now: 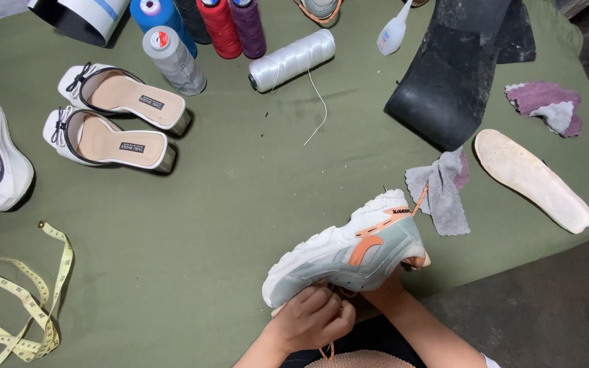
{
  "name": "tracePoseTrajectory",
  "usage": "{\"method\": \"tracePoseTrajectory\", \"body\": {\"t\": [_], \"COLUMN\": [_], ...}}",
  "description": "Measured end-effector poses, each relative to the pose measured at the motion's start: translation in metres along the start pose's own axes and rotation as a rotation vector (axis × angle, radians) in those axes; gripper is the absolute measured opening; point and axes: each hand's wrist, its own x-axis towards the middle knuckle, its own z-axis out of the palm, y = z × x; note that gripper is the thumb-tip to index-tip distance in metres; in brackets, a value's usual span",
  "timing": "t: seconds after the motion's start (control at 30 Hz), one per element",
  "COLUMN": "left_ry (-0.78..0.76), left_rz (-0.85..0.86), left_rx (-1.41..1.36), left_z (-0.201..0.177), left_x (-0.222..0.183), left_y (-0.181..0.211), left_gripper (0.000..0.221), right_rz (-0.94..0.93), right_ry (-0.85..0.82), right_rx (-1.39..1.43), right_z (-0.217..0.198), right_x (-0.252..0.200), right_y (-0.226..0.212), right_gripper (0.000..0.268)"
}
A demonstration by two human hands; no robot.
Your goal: Hand-sewing the interior lining of a grey and orange sneaker using a stitching awl on a repair bench.
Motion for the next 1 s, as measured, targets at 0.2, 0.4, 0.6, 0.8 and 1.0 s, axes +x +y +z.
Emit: {"method": "tracePoseTrajectory", "body": {"t": [0.2, 0.4, 0.6, 0.8, 1.0], "left_ry": [-0.010, -0.054, -0.024, 0.102, 0.067], "left_rz": [-0.020, -0.030, -0.177, -0.746, -1.244], "left_rx": [-0.042, -0.073, -0.355, -0.245, -0.328], "left_z": [0.003, 0.003, 0.001, 0.000, -0.055], "left_x": [-0.007, -0.013, 0.004, 0.021, 0.018], "left_y": [0.001, -0.002, -0.016, -0.045, -0.050], "left_gripper": [0.013, 0.017, 0.029, 0.017, 0.009], "right_rz": [-0.001, -0.001, 0.007, 0.013, 0.527], "right_ry": [-0.044, -0.097, -0.136, -0.171, 0.105], "right_rx": [0.022, 0.041, 0.055, 0.071, 1.066], "right_z": [-0.007, -0.012, -0.017, -0.032, -0.126], "right_x": [0.005, 0.015, 0.027, 0.059, 0.062], "right_y": [-0.002, -0.005, -0.004, -0.002, 0.037], "right_gripper": [0.007, 0.004, 0.002, 0.004, 0.024]}}
